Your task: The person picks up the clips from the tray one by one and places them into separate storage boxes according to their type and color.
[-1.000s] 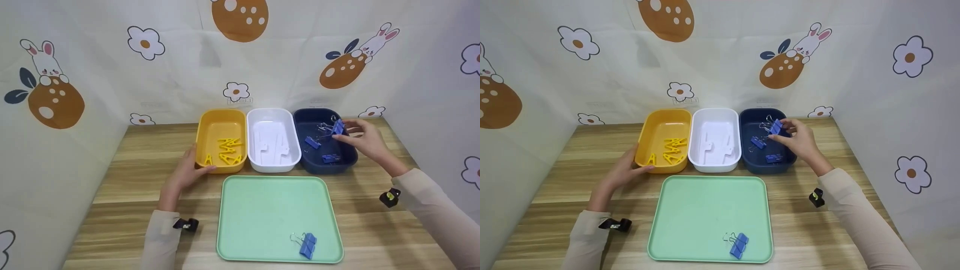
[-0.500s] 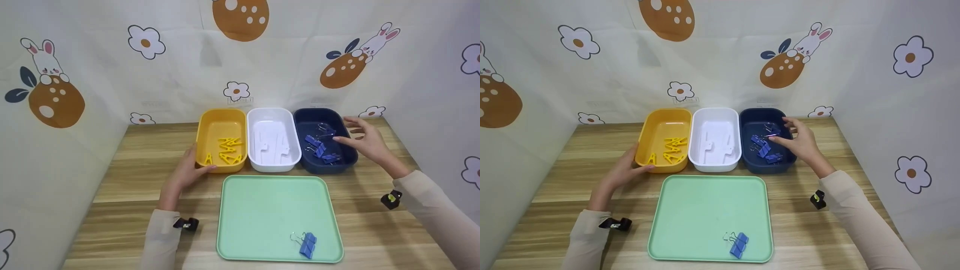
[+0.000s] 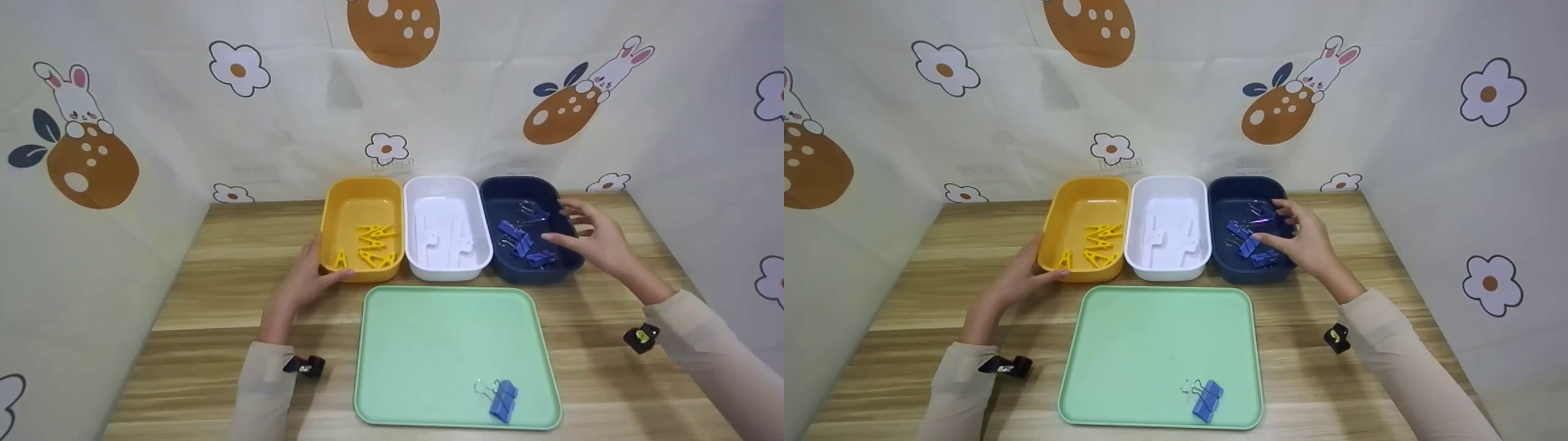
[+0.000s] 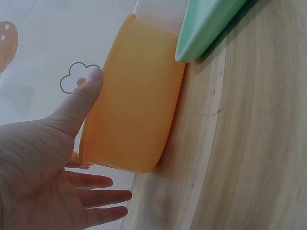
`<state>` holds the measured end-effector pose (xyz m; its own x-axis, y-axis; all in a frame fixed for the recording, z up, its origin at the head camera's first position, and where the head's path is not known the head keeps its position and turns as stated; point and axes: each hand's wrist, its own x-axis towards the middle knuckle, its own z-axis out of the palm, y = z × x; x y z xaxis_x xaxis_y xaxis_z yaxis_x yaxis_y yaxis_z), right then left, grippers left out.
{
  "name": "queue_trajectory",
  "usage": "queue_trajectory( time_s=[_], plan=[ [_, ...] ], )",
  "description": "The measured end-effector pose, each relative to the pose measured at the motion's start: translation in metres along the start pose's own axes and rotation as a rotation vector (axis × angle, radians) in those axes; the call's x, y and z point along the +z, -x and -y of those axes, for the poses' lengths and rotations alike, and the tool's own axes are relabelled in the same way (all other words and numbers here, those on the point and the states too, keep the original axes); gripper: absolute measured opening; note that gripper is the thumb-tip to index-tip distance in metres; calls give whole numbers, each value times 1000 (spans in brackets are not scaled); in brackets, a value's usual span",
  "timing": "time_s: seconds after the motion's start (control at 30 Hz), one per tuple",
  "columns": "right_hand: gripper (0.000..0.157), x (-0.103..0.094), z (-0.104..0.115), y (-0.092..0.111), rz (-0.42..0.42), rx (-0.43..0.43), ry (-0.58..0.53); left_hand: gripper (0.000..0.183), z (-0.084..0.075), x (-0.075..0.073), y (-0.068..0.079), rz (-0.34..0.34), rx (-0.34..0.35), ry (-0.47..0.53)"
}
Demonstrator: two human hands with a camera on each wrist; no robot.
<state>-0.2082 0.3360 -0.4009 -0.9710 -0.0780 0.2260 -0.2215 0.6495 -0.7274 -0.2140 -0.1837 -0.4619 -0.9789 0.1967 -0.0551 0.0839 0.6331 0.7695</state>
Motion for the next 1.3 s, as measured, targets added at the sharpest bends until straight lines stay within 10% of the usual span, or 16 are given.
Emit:
queue_trajectory(
  time_s=[1.3],
  plan=[
    [60,40,4,63,80,-166,-131,104,0,1,1,-4,27,6]
  ],
)
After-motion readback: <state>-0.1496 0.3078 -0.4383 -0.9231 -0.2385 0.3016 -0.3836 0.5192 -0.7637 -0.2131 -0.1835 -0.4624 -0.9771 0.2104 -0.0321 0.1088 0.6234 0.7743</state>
